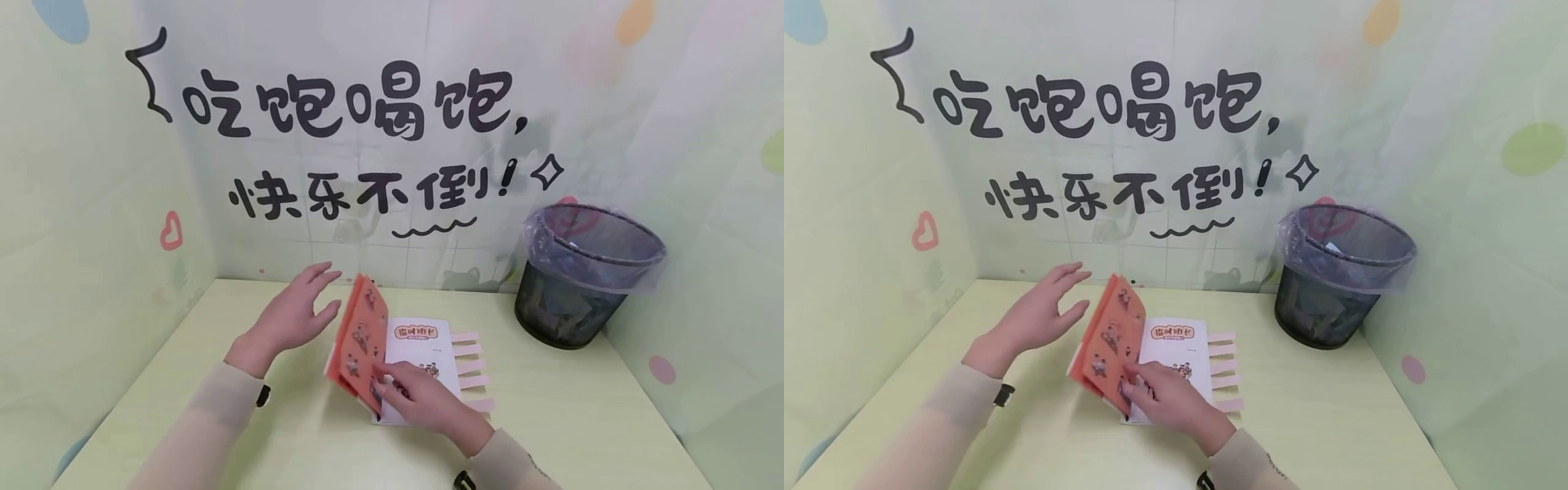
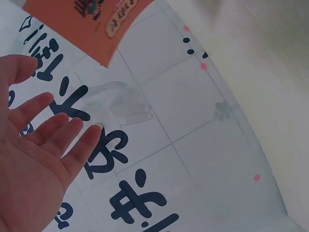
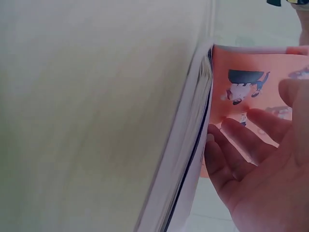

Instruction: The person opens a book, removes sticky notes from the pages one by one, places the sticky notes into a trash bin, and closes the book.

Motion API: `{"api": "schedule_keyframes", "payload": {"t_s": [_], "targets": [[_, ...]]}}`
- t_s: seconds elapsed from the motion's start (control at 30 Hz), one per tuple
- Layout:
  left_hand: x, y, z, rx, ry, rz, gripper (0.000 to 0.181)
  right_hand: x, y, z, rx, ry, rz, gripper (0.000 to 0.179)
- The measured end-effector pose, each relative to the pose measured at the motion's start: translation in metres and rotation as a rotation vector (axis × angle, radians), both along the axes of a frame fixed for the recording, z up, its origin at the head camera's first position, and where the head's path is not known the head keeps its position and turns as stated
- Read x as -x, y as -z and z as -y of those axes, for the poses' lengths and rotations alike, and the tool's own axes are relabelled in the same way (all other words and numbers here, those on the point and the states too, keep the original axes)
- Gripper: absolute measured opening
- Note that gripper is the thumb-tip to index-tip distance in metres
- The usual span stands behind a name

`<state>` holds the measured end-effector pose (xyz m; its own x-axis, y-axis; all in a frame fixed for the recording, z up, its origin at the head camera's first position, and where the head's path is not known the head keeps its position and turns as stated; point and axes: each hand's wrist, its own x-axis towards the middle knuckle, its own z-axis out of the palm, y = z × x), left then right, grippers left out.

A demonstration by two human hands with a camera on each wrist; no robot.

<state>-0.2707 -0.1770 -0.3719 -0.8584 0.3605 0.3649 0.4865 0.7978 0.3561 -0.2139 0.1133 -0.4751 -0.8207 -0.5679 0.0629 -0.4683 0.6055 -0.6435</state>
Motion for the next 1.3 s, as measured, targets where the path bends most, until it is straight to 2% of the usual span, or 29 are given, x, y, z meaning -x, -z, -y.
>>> {"api": "schedule_keyframes", "payload": {"t_s": [0.1,0.17,0.33,0.57,0.77,0.9,1.03,1.17,1.3], "targets": [[0.0,-0.003,0.002,0.016,-0.005,0.019,0.059,-0.003,0.002,0.005,-0.078,-0.038,-0.046,0.048],[-0.001,0.001,0.002,0.033,-0.001,0.042,0.059,-0.004,0.004,0.009,-0.132,-0.055,-0.08,0.042],[0.001,0.024,0.0,0.096,0.009,0.145,0.056,-0.01,0.005,0.015,-0.223,-0.07,-0.143,0.031],[0.001,0.059,-0.012,0.148,0.029,0.305,0.054,-0.013,0.001,0.015,-0.235,-0.08,-0.165,0.03],[-0.004,0.076,-0.021,0.185,0.066,0.423,0.076,-0.013,0.001,0.015,-0.23,-0.084,-0.163,0.03],[-0.01,0.081,-0.023,0.178,0.043,0.53,0.094,-0.015,0.001,0.015,-0.234,-0.078,-0.143,0.031],[-0.013,0.085,-0.022,0.185,0.019,0.572,0.102,-0.014,-0.002,0.011,-0.213,-0.071,-0.111,0.034],[-0.012,0.088,-0.022,0.178,0.018,0.594,0.106,-0.008,-0.007,0.004,-0.171,-0.01,-0.099,0.033],[-0.013,0.089,-0.023,0.159,0.014,0.6,0.107,-0.001,-0.011,-0.008,-0.159,0.153,-0.104,0.033]]}}
